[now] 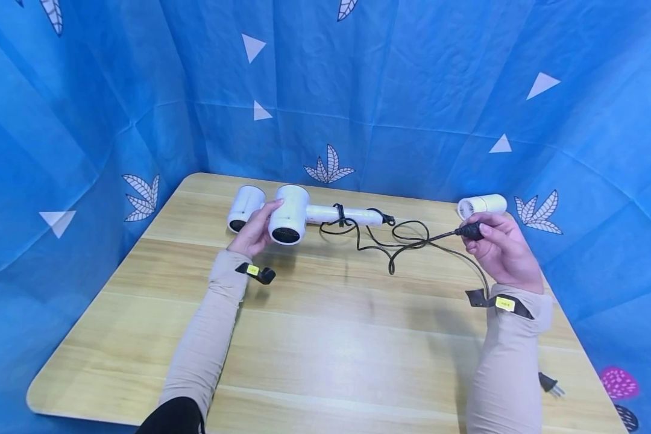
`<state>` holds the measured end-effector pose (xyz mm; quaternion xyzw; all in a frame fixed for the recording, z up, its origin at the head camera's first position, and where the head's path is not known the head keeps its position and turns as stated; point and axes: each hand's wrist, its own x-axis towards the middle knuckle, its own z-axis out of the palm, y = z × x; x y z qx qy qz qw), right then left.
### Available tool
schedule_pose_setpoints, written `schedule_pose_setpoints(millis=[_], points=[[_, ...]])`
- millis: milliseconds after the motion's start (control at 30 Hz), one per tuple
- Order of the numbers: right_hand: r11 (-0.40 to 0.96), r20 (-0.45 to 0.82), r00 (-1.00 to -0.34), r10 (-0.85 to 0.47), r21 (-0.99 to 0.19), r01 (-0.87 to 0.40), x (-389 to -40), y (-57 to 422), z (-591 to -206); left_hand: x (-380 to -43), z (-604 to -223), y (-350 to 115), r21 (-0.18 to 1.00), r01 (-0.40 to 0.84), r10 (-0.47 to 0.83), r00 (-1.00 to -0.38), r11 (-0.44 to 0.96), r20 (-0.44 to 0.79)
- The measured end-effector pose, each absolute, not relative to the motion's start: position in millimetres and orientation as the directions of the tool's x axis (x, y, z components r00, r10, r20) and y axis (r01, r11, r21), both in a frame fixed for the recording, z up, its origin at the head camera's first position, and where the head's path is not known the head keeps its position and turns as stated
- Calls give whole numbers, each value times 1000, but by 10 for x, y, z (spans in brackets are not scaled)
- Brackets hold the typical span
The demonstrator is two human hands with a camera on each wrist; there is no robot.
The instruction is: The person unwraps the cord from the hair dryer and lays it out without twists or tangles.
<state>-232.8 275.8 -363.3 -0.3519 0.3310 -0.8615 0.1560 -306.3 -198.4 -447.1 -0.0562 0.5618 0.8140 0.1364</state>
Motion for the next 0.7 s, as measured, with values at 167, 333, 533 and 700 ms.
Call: schedule_pose_setpoints(millis=[167, 333, 533, 700], points=[[-662, 445, -704, -553, -748, 47, -2387, 2838, -3698, -3056, -4460, -1989, 899, -281, 159, -958, -336, -240], [-586, 352, -760, -546, -809, 46, -2408, 2901, -3742, -3059, -4448, -1992, 894, -285, 158, -957, -345, -244], [-528, 299, -828, -473, -849, -5, -2426, 2916, -3788, -3041, -4424, -1994, 891, -285, 169, -956, -352, -240], [-483, 264, -881, -393, -874, -47, -2457, 2889, -3790, -3028, -4407, -1987, 886, -285, 178, -956, -365, -235]])
